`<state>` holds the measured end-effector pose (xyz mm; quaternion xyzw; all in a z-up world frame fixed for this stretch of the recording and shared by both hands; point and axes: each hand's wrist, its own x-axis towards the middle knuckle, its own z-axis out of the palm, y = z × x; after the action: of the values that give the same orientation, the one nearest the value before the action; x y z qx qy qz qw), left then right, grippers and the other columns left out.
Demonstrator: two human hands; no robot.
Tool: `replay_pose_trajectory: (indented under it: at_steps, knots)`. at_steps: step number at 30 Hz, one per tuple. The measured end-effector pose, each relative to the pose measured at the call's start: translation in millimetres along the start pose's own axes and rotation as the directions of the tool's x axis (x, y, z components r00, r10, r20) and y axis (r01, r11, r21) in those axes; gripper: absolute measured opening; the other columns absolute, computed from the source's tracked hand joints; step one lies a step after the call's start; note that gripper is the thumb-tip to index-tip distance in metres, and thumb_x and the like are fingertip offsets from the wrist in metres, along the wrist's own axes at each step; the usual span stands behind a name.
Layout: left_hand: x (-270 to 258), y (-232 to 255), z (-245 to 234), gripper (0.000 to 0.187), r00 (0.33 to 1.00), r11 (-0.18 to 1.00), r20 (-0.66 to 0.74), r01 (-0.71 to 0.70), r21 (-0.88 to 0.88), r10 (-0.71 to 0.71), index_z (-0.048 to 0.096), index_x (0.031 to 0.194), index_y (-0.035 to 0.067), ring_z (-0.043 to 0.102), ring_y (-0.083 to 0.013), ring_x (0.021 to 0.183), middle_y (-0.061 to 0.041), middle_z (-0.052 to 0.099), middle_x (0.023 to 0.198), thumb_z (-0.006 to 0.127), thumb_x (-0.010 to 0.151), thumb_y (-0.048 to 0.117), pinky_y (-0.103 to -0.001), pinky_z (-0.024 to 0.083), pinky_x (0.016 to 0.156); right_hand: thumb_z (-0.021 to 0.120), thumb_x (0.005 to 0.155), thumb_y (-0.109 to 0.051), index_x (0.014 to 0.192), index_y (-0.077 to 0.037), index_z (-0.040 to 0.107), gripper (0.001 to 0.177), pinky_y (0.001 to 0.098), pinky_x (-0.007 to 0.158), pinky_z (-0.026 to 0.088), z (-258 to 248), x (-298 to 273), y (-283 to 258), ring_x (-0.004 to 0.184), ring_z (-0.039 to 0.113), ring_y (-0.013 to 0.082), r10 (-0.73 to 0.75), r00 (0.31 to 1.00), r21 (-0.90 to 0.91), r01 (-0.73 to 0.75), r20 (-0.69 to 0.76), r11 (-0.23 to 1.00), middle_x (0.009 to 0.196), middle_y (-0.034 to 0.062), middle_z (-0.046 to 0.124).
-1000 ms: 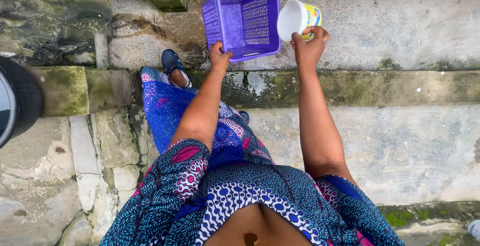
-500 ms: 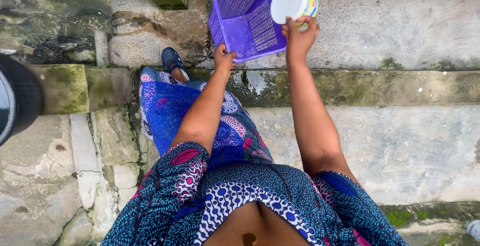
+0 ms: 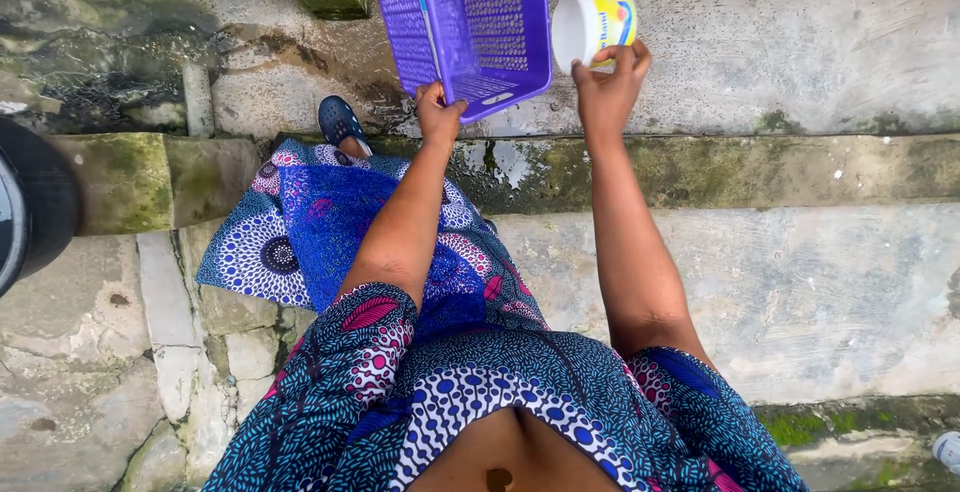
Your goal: Cleaning a purple plastic basket by pouring water over it using a small cup.
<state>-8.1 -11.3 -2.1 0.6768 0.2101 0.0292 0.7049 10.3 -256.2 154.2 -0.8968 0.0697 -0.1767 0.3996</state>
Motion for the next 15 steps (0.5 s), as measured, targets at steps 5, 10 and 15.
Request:
replay_pose_trajectory:
  at_steps: [5,10,15]
  knots:
    - [3,2,0,0.029,0.998,0.995,0.018,-0.054,0.085,0.053,0.061,0.078,0.003,0.050,-0.0156,0.083,-0.002,0.044,0.099,0.082,0.062,-0.008,-0.029,0.047,0.076,0.083,0.082,-0.004,0.102,-0.008,0.055,0.035,0.0339,0.075,0.065,-3,-18,-55,0.100,0.075,0.0289,0.023,0.997,-0.247,-0.005,0.069,0.969,0.155,0.0181,0.034]
    - [0,7,-2,0.029,0.997,0.994,0.040,-0.076,0.084,0.072,0.060,0.079,0.004,0.050,-0.0165,0.081,-0.002,0.043,0.099,0.080,0.060,-0.008,-0.029,0.047,0.073,0.083,0.080,-0.002,0.102,-0.010,0.055,0.036,0.0369,0.072,0.062,-11,-30,-45,0.104,0.073,0.0304,-0.094,0.992,-0.412,0.121,0.086,0.903,0.159,0.0191,0.031]
    - [4,22,-6,0.029,0.965,0.919,0.053,-0.262,0.294,0.258,0.059,0.075,0.005,0.055,-0.0268,0.081,-0.007,0.052,0.088,0.084,0.060,0.004,-0.038,0.046,0.072,0.087,0.082,-0.001,0.109,-0.002,0.056,0.040,0.0347,0.087,0.065,-43,-44,-2,0.112,0.068,0.0309,0.206,0.969,0.098,-0.194,-0.136,0.976,0.155,0.0172,0.032]
